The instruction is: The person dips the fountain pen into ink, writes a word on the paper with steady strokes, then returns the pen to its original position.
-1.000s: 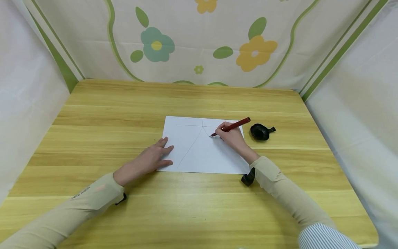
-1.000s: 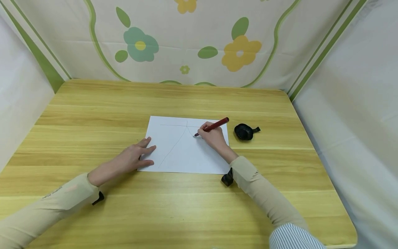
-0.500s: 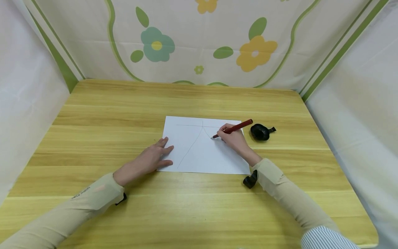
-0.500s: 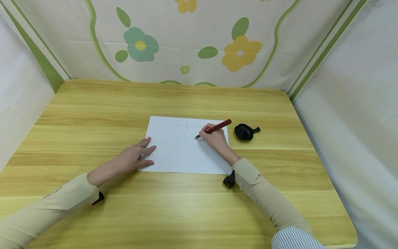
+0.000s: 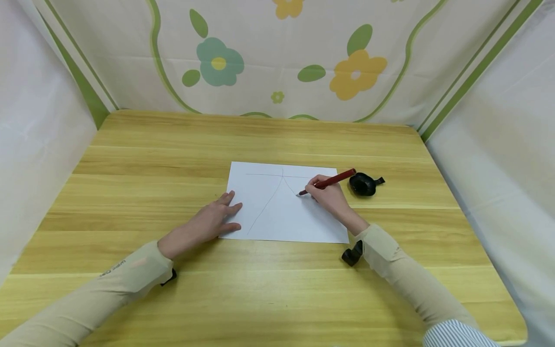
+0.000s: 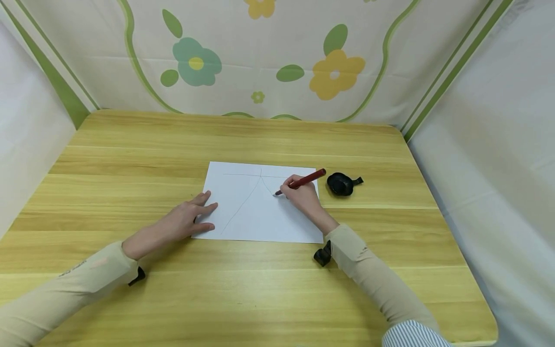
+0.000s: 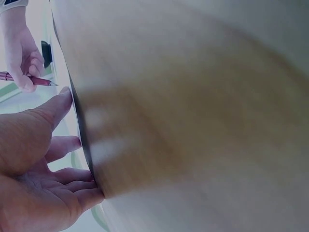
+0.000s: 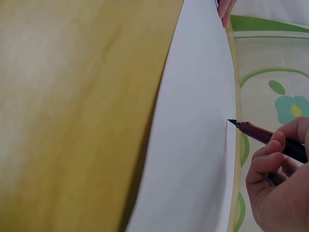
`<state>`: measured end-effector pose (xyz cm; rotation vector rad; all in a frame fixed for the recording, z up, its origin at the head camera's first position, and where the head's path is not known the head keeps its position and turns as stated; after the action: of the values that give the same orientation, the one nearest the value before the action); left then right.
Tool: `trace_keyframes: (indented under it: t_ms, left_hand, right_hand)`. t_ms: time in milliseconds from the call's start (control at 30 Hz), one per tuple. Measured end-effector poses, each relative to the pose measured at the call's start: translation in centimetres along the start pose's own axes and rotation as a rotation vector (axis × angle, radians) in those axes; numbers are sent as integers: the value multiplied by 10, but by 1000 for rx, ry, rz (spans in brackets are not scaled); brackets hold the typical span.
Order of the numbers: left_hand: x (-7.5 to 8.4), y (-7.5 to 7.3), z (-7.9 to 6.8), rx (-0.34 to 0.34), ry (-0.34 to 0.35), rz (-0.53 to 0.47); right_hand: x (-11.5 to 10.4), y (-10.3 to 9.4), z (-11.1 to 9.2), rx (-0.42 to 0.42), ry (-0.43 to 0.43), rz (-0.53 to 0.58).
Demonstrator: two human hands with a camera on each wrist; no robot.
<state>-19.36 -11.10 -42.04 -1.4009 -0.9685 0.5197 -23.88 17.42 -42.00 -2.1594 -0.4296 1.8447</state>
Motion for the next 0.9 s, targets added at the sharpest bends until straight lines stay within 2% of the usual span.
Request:
trace_keyframes:
  t_ms: [333,900]
  left_hand:
    - [0,1,0,-24,-10,-9]
    - [-1,0,0,-13,-3,-11]
  right_hand:
    - [2,-2,-5,-6,12,2]
    - [5,-8,-15,-18,30,-7]
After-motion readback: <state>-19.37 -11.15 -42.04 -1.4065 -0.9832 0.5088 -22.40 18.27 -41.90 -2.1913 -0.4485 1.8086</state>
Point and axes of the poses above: each hand's wrist, its own z-axis towards the middle knuckle, its own y-axis out of the palm, x = y × z, the point moved 5 cm from there along z, towards the middle knuckle, and after that the axes turned 9 degrees about z, right-handed, at the moved point
